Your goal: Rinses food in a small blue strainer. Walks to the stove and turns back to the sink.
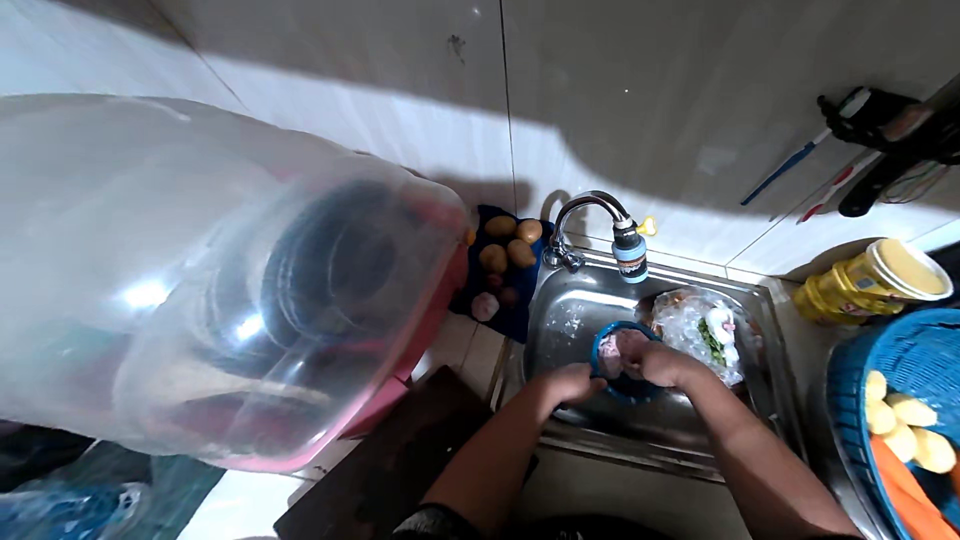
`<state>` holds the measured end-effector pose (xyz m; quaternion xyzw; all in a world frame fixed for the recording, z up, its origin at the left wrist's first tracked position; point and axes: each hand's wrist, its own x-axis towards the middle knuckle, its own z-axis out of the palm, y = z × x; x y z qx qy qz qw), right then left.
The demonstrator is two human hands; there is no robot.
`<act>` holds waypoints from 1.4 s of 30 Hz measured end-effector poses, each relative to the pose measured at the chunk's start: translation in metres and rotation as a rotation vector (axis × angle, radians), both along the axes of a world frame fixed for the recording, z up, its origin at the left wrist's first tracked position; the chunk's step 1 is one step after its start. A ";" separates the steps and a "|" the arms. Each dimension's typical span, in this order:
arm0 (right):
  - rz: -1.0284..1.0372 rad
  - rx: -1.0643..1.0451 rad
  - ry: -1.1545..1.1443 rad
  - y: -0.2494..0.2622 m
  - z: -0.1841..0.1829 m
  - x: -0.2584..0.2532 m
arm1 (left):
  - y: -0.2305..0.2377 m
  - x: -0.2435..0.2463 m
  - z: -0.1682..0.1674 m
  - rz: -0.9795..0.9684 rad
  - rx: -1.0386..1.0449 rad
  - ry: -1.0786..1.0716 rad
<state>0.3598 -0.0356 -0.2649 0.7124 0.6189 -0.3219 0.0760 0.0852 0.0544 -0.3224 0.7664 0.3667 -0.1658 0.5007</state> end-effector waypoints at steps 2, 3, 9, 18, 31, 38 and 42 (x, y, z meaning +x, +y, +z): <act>0.010 -0.071 -0.022 -0.001 0.026 -0.014 | 0.000 0.001 -0.003 0.006 0.014 0.007; 0.049 -0.107 -0.035 -0.005 0.022 -0.018 | 0.001 0.001 -0.003 0.002 0.015 0.015; 0.001 0.011 -0.070 -0.019 -0.064 -0.003 | 0.002 0.003 -0.009 0.038 0.022 0.018; -0.506 0.222 -0.010 0.013 -0.044 0.012 | 0.000 0.003 -0.009 0.038 0.056 -0.010; -0.149 0.038 -0.052 0.025 0.029 -0.005 | 0.004 0.004 -0.014 0.014 0.089 -0.025; -0.715 0.211 0.038 0.051 -0.082 -0.002 | 0.003 0.004 0.006 -0.048 -0.045 0.000; -0.680 0.320 0.147 0.048 -0.074 -0.047 | 0.003 0.002 0.015 -0.031 -0.056 -0.005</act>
